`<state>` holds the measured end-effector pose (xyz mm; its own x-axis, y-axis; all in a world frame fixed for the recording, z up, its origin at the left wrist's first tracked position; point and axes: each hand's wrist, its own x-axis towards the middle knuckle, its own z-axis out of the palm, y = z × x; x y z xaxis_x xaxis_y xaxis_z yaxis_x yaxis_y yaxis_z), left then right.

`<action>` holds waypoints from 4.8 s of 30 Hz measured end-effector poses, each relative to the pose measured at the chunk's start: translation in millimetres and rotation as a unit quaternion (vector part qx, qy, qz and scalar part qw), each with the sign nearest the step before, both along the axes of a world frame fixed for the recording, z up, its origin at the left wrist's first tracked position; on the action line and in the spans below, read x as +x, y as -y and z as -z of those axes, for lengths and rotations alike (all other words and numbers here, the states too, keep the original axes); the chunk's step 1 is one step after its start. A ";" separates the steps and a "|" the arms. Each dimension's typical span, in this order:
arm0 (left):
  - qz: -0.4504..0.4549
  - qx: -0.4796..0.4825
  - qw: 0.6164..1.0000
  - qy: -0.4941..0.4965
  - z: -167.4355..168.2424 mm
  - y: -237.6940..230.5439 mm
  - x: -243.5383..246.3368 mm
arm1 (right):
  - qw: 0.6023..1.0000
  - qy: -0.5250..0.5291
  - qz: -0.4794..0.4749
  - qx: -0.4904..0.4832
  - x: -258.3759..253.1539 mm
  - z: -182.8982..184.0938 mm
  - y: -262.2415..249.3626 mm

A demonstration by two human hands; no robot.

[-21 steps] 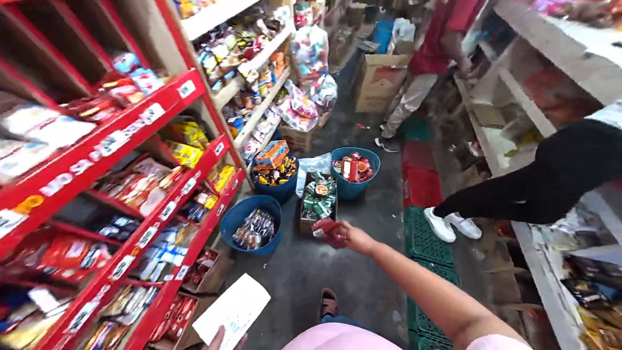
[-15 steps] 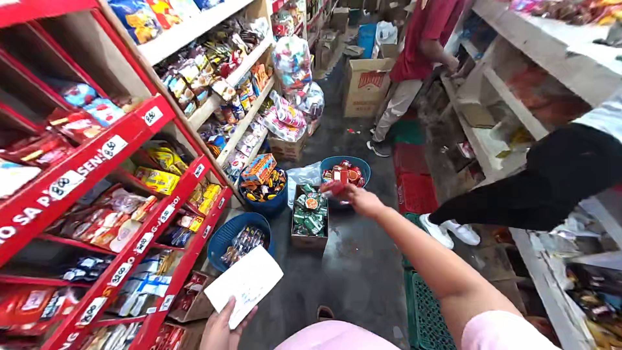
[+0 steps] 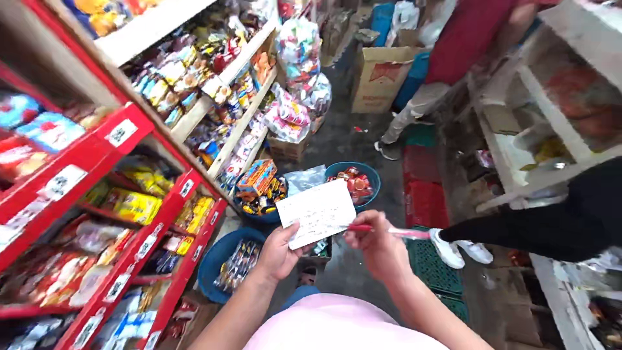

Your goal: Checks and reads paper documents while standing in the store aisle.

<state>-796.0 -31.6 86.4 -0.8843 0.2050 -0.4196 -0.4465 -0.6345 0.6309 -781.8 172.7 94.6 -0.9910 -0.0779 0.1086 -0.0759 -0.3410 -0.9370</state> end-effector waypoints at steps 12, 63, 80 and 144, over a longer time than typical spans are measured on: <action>0.245 0.308 0.914 -0.098 -12.7 -75.7 -139.7 | 0.915 -0.256 0.161 0.265 -90.2 -3.6 -23.0; 0.165 0.143 0.972 -0.090 -0.1 -138.0 -185.5 | 0.892 -0.240 0.207 0.321 -127.3 -14.8 -160.1; 0.231 -0.220 0.903 -0.288 20.7 -102.8 -199.3 | 0.882 -0.161 0.390 0.211 -141.8 -72.2 -196.0; 0.114 -0.139 0.971 -0.156 -1.9 -147.3 -189.9 | 0.966 0.095 0.231 0.067 -151.3 -5.3 -141.8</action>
<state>-985.8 115.7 88.4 -0.9220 0.3285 -0.2048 -0.3146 -0.3276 0.8909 -933.1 314.4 99.9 -0.9248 0.3760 -0.0583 -0.0135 -0.1856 -0.9825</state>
